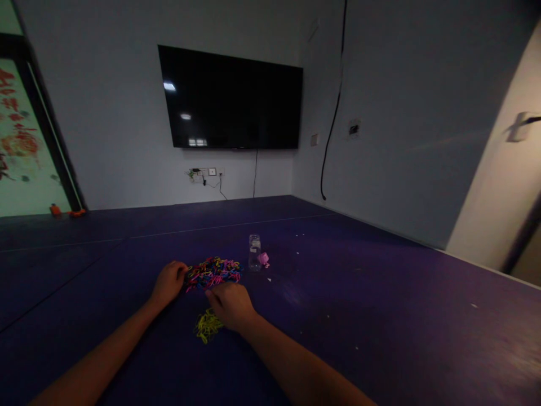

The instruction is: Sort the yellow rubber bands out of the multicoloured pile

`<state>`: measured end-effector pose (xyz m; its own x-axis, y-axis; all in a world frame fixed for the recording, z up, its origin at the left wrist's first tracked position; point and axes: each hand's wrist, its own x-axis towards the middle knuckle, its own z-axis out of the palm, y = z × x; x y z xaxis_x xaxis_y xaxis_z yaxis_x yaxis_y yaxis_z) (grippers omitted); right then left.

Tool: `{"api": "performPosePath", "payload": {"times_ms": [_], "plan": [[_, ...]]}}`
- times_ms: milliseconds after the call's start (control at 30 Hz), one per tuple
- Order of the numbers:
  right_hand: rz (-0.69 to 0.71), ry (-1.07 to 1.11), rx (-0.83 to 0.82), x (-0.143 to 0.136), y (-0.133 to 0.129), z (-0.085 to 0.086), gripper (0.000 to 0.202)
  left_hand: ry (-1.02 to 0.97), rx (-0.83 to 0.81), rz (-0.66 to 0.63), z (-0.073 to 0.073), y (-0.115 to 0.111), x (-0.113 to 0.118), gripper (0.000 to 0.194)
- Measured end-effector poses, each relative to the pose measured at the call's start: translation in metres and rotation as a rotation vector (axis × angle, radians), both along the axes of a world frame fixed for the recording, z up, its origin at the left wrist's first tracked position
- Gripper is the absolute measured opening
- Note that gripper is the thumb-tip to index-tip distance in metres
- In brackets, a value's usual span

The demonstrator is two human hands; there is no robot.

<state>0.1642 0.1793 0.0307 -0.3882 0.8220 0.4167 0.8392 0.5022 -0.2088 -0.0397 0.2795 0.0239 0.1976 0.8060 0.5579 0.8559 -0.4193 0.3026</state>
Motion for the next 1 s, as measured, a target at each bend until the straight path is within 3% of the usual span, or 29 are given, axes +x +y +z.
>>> {"api": "performPosePath", "payload": {"times_ms": [267, 633, 1000], "plan": [[0.015, 0.000, 0.003, 0.0001, 0.0008, -0.0013, 0.035, -0.120, -0.017, -0.057, -0.0001, -0.0032, 0.0003, 0.022], [0.006, 0.000, 0.012, -0.0001, -0.0023, 0.0021, 0.033, 0.039, -0.079, -0.095, -0.0048, 0.0026, 0.0005, 0.020], [0.005, -0.009, 0.006, 0.0006, -0.0028, 0.0019, 0.034, 0.084, -0.092, -0.109, 0.0009, -0.0040, 0.0044, 0.020]]}}
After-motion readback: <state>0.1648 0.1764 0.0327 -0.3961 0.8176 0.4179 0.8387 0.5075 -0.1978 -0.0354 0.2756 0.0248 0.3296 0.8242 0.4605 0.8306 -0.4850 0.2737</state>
